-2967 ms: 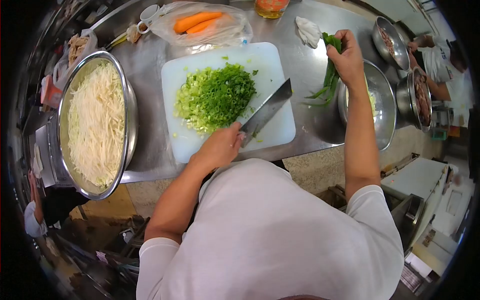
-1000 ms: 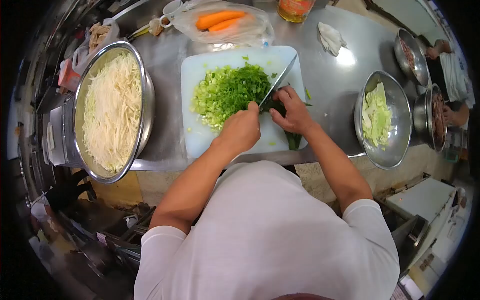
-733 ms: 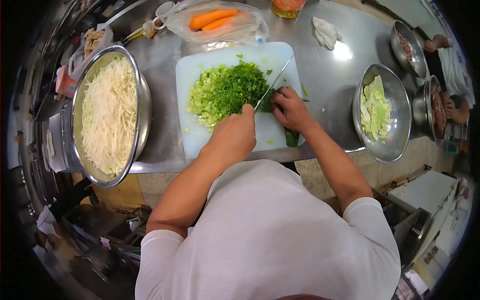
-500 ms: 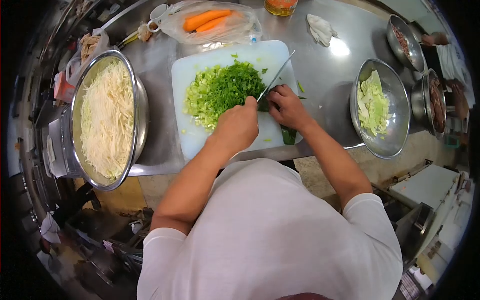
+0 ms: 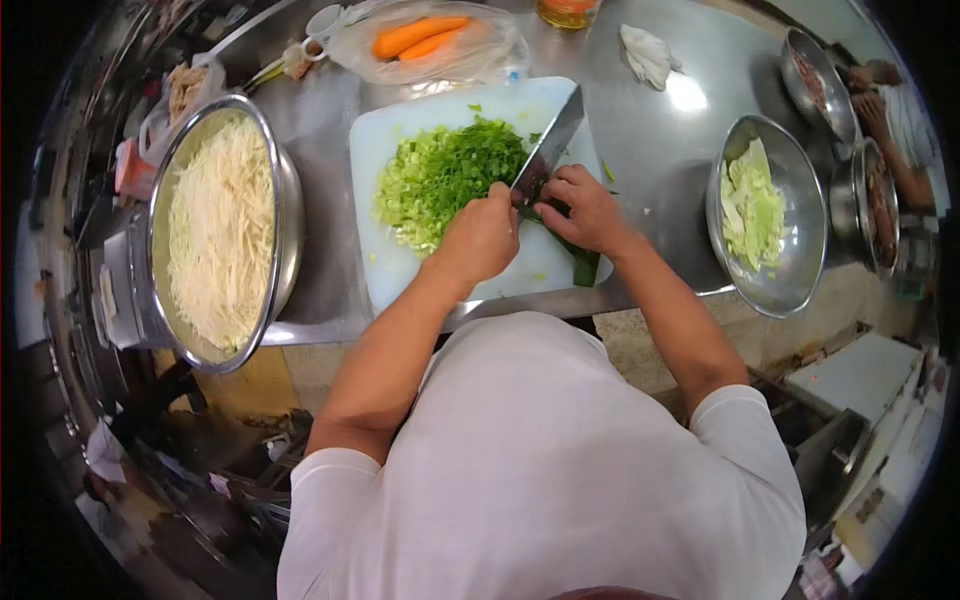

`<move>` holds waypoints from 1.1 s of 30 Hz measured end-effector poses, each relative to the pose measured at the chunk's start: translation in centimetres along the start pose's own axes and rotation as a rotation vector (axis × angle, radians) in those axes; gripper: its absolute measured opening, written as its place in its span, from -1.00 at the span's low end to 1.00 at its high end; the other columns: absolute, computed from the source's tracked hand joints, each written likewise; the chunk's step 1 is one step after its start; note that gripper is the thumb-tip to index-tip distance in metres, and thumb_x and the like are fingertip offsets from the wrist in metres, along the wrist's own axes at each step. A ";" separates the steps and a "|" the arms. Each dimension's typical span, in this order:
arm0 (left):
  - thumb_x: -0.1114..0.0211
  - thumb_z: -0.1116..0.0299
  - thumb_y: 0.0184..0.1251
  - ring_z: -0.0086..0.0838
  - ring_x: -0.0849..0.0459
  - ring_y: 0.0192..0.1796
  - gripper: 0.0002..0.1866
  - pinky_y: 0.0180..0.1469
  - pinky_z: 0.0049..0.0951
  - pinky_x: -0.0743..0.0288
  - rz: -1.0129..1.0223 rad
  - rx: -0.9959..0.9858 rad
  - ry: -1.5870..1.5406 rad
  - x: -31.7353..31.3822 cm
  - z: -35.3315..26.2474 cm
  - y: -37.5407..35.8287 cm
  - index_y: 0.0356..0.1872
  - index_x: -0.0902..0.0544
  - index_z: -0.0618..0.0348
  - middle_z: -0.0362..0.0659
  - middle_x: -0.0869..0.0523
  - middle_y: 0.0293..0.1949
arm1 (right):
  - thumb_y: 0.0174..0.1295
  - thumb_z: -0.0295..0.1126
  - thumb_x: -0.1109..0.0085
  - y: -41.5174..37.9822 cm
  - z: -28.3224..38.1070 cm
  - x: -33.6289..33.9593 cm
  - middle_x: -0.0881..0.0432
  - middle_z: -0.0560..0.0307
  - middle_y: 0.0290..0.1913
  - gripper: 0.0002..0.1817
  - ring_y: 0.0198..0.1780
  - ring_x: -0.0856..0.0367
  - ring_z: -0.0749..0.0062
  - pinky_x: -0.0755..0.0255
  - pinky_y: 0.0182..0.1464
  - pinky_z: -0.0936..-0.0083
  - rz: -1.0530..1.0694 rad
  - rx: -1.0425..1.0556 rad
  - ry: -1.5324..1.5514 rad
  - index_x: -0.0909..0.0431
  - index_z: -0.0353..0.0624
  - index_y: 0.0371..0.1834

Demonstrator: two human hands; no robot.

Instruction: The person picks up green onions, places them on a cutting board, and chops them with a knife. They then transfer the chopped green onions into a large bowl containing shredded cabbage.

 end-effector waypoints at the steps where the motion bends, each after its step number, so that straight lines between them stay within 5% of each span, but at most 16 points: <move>1: -0.12 0.47 0.46 0.34 -0.72 -0.21 -0.85 -0.05 0.22 -0.56 0.001 -0.014 0.000 0.7 0.3 0.4 -0.13 -0.46 0.40 0.39 -0.71 -0.35 | 0.10 -0.48 -0.34 0.7 0.5 0.6 -0.51 -0.11 -0.08 -0.69 0.03 -0.51 -0.12 -0.48 0.08 0.15 0.012 0.034 -0.043 -0.54 -0.15 -0.07; 5: -0.12 0.43 0.51 0.33 -0.70 -0.24 -0.83 -0.09 0.25 -0.53 -0.056 0.016 -0.019 1.1 2.3 -1.0 -0.12 -0.47 0.39 0.39 -0.70 -0.37 | 0.12 -0.45 -0.38 -0.1 1.0 0.9 -0.46 -0.17 0.07 -0.56 0.12 -0.48 -0.14 -0.46 0.16 0.15 0.086 -0.072 -0.233 -0.46 -0.17 0.07; 8: -0.11 0.43 0.51 0.32 -0.70 -0.26 -0.83 -0.11 0.25 -0.52 -0.034 0.010 0.004 1.5 2.3 -1.2 -0.10 -0.46 0.38 0.39 -0.69 -0.39 | 0.11 -0.44 -0.43 0.3 0.1 -0.3 -0.42 -0.19 0.14 -0.43 0.11 -0.49 -0.12 -0.46 0.16 0.14 0.067 -0.074 -0.062 -0.37 -0.20 0.17; 16: -0.13 0.48 0.50 0.29 -0.69 -0.32 -0.87 -0.20 0.20 -0.51 -0.047 -0.019 0.047 1.0 0.8 -2.4 -0.13 -0.42 0.35 0.29 -0.68 -0.48 | 0.14 -0.48 -0.40 0.2 -0.6 -0.5 -0.56 -0.06 -0.10 -0.75 0.02 -0.54 -0.13 -0.50 0.08 0.10 -0.024 -0.043 -0.038 -0.55 -0.17 -0.16; 23: -0.13 0.60 0.29 0.24 -0.76 -0.24 -0.81 -0.11 0.18 -0.59 0.050 -0.029 0.192 -0.1 -0.3 -2.2 -0.11 -0.41 0.35 0.28 -0.75 -0.35 | 0.16 -0.49 -0.37 0.8 -0.6 -0.2 -0.57 -0.08 -0.12 -0.80 -0.02 -0.59 -0.11 -0.53 0.01 0.07 -0.046 -0.159 0.050 -0.57 -0.19 -0.17; 33: -0.06 0.60 0.34 0.32 -0.70 -0.28 -0.89 -0.18 0.23 -0.52 0.058 -0.080 0.156 1.5 -1.8 -1.8 -0.15 -0.39 0.36 0.33 -0.70 -0.39 | 0.10 -0.51 -0.30 0.3 -2.1 -0.3 -0.61 -0.03 -0.17 -0.81 -0.03 -0.57 -0.04 -0.54 0.06 0.14 0.020 -0.084 -0.043 -0.65 -0.20 -0.19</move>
Point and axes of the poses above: each hand's wrist, its own y-axis towards the middle knuckle, its own x-axis out of the back of the hand, z = x × y, the point moved 2 cm from there along y, towards the middle knuckle
